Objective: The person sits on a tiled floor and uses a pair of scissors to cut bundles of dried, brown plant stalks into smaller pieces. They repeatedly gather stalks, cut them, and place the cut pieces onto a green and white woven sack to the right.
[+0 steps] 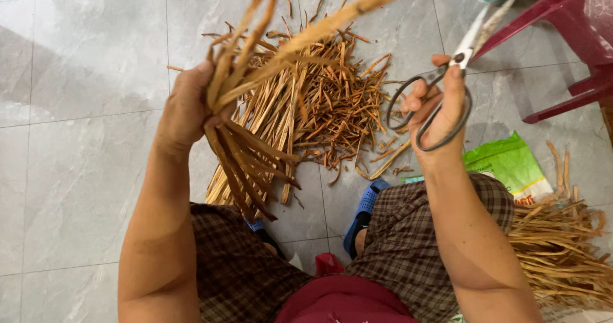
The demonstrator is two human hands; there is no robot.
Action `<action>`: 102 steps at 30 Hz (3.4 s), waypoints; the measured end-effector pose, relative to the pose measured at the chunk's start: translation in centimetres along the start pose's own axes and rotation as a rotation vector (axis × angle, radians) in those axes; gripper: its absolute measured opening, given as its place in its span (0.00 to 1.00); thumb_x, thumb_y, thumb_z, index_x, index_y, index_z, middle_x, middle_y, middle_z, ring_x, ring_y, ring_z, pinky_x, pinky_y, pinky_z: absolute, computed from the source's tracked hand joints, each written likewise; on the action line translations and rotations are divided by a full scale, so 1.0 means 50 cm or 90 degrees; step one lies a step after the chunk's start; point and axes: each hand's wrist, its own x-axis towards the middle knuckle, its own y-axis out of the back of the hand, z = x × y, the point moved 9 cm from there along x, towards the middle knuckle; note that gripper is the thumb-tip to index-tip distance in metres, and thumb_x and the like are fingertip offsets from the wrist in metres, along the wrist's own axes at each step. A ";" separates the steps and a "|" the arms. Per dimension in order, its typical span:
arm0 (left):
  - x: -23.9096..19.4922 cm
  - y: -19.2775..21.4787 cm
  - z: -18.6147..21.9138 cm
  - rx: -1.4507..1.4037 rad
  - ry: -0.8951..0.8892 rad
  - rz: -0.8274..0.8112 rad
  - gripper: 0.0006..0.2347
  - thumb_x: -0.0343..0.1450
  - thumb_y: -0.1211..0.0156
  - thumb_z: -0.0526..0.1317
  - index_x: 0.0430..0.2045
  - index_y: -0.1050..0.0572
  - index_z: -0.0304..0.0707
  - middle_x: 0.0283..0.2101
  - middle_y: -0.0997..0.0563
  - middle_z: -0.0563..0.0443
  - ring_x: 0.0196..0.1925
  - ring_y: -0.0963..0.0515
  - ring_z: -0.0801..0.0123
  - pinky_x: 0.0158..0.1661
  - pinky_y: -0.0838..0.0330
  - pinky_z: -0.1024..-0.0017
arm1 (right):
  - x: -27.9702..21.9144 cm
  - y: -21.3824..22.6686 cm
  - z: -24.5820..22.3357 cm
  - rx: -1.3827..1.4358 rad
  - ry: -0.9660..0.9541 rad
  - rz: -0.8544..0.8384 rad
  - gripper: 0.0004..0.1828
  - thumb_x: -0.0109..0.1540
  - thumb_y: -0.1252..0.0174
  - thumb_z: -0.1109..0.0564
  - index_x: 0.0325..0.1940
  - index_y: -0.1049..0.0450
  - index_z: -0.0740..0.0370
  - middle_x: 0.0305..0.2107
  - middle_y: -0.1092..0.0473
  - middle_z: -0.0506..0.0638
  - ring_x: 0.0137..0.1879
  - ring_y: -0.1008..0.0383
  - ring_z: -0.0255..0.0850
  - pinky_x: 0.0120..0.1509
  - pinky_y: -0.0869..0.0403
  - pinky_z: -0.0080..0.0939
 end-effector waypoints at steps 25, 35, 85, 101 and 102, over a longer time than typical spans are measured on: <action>-0.016 -0.037 0.035 -0.002 0.001 -0.068 0.28 0.79 0.62 0.56 0.52 0.26 0.23 0.17 0.32 0.49 0.12 0.43 0.75 0.16 0.45 0.77 | -0.056 -0.099 0.157 -0.101 -0.289 -0.162 0.24 0.66 0.38 0.43 0.56 0.29 0.62 0.21 0.35 0.42 0.22 0.40 0.28 0.24 0.38 0.30; -0.021 -0.026 0.041 -0.033 -0.001 -0.026 0.29 0.79 0.64 0.56 0.55 0.27 0.23 0.17 0.32 0.50 0.12 0.43 0.75 0.18 0.43 0.76 | -0.113 -0.109 0.289 -0.183 -0.461 -0.362 0.35 0.62 0.47 0.29 0.61 0.31 0.57 0.34 0.25 0.47 0.36 0.25 0.34 0.39 0.23 0.37; 0.053 -0.158 0.009 -0.240 -0.137 0.183 0.33 0.76 0.61 0.67 0.45 0.26 0.29 0.20 0.35 0.57 0.15 0.42 0.77 0.17 0.45 0.76 | -0.094 -0.243 0.218 -0.411 0.117 -0.374 0.48 0.57 0.23 0.61 0.75 0.43 0.60 0.56 0.28 0.54 0.54 0.29 0.41 0.60 0.28 0.41; 0.076 -0.327 -0.148 0.007 -0.109 -0.266 0.39 0.67 0.25 0.49 0.68 0.44 0.30 0.62 0.29 0.39 0.64 0.29 0.59 0.65 0.33 0.58 | 0.026 -0.187 0.057 -0.211 0.120 -0.130 0.27 0.65 0.28 0.52 0.62 0.32 0.63 0.43 0.24 0.54 0.47 0.18 0.42 0.53 0.16 0.43; 0.079 -0.347 -0.175 -0.024 -0.063 -0.261 0.37 0.65 0.23 0.44 0.65 0.39 0.30 0.57 0.24 0.39 0.58 0.23 0.61 0.62 0.28 0.59 | 0.027 -0.181 0.054 -0.215 0.122 -0.123 0.26 0.64 0.29 0.51 0.60 0.32 0.63 0.41 0.24 0.53 0.46 0.19 0.39 0.50 0.18 0.40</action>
